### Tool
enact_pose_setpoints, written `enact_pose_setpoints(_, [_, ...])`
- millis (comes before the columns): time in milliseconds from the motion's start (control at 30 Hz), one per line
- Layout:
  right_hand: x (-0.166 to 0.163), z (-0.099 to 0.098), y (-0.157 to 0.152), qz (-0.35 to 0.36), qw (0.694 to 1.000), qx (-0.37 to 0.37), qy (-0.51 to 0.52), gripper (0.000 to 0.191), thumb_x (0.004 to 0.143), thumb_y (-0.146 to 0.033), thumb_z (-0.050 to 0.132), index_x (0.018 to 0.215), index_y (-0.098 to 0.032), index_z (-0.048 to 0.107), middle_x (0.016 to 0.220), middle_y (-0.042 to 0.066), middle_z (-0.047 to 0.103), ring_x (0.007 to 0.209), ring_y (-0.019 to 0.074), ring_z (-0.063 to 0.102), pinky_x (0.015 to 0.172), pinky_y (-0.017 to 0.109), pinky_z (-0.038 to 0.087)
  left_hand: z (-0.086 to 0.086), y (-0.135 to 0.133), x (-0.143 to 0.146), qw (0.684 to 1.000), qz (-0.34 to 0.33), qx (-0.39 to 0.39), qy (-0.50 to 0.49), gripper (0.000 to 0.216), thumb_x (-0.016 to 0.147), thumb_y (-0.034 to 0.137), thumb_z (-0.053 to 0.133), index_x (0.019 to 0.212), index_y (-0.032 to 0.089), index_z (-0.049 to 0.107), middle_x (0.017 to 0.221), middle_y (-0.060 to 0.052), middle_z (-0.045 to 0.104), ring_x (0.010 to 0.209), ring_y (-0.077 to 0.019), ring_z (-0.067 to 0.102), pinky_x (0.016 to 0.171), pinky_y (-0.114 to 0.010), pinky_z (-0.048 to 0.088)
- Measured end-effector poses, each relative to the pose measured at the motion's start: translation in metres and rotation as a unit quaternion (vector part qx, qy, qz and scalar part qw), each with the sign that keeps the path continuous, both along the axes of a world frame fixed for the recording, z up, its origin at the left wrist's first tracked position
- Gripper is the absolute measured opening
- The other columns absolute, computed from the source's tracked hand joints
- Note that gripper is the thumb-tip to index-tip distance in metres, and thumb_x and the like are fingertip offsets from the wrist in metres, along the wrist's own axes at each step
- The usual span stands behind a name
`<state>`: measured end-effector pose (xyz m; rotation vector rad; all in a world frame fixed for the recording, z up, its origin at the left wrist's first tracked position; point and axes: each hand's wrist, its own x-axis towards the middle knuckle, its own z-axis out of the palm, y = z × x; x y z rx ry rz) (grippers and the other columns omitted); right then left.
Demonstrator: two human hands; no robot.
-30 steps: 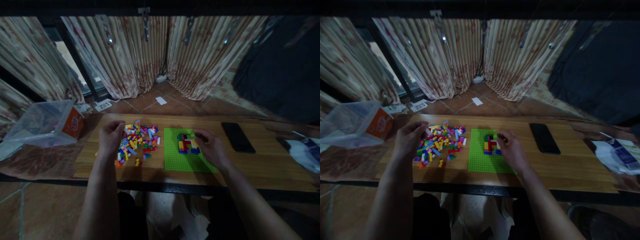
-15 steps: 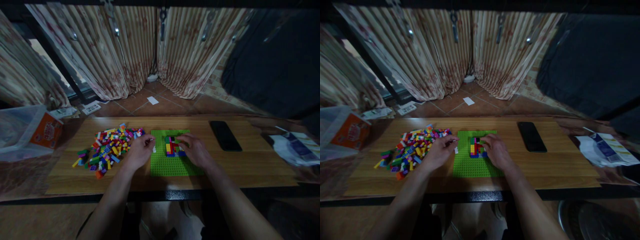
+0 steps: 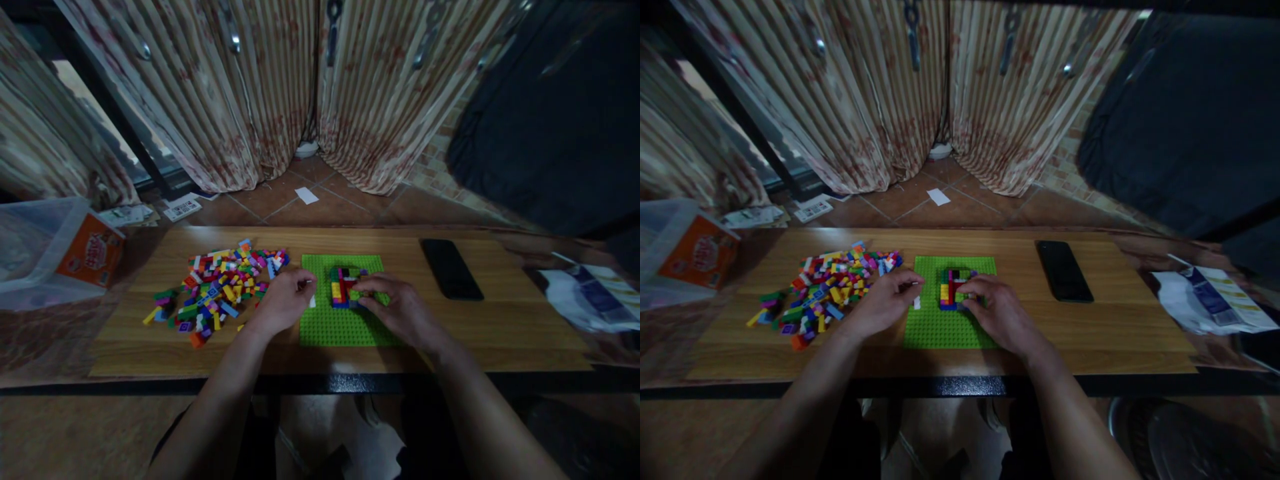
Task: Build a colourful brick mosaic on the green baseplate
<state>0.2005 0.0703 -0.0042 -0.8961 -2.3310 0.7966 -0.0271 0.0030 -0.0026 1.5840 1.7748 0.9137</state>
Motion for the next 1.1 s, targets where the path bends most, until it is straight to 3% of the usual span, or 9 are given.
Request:
enact_pose_setpoints(533, [-0.006, -0.004, -0.002, 0.045, 0.993, 0.08, -0.08, 0.019, 0.084, -0.016, 0.059, 0.1, -0.023, 0.068, 0.101, 0.005, 0.069, 0.099, 0.0216, 0.06, 0.094, 0.044, 0.044, 0.0, 0.001, 0.002, 0.999, 0.001, -0.005, 0.035, 0.019, 0.083, 0.026, 0.052, 0.085, 0.02, 0.069, 0.078, -0.002, 0.069, 0.067, -0.016, 0.062, 0.059, -0.025, 0.044])
enact_pose_setpoints(1100, [-0.005, -0.007, -0.003, 0.039, 0.989, 0.093, -0.111, 0.022, 0.084, -0.013, 0.056, 0.099, -0.022, 0.069, 0.102, 0.006, 0.068, 0.1, 0.022, 0.058, 0.096, 0.044, 0.044, -0.001, -0.001, 0.006, 0.998, -0.03, -0.024, 0.04, 0.021, 0.084, 0.023, 0.05, 0.089, 0.019, 0.07, 0.075, -0.002, 0.069, 0.062, -0.0147, 0.059, 0.057, -0.025, 0.041])
